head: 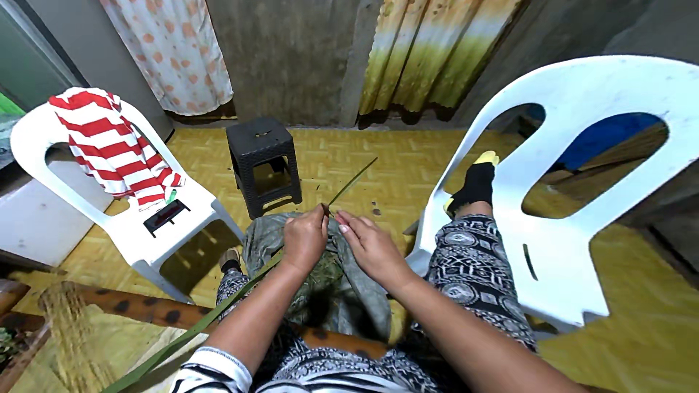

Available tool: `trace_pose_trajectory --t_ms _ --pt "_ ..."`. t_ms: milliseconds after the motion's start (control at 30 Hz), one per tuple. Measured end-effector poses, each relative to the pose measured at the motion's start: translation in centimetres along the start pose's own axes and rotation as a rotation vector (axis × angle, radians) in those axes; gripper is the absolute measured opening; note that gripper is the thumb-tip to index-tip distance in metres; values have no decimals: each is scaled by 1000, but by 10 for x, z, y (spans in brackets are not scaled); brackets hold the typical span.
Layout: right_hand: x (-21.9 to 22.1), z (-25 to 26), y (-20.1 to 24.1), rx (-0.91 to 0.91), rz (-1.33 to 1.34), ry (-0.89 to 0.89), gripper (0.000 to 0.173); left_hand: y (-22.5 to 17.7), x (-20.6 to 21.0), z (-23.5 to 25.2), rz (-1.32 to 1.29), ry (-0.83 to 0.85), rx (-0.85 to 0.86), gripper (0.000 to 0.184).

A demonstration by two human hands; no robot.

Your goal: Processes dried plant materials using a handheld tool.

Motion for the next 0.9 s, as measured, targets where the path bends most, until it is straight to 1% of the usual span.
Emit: trace_pose_trajectory --t_ms 133,300,500,633,733,800,900 --pt "3 0 2 25 -29 35 43 -1 0 0 36 4 0 18" --pt "3 1 5 40 -147 50 42 -4 0 1 65 4 -7 17" --pt "4 4 4 32 -240 -5 42 -6 3 1 98 13 -24 20" --pt "5 7 2 58 -252 -3 42 -7 5 1 100 4 -15 22" --pt "5 11 0 103 -219 1 43 -6 8 0 84 36 -38 23" --pt "5 14 -5 145 -139 10 43 -3 9 -1 23 84 -69 24" --pt "6 20 -19 254 120 48 44 11 9 -6 -98 274 -158 33"
Point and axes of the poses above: each hand's wrist, its own z-axis towards the middle knuckle, its own x-axis out of the palm, y = z × x, the point moved 7 cm from there along z, towards the middle knuckle, and after that the axes turned 12 degrees about -y, right-handed, at the moved point
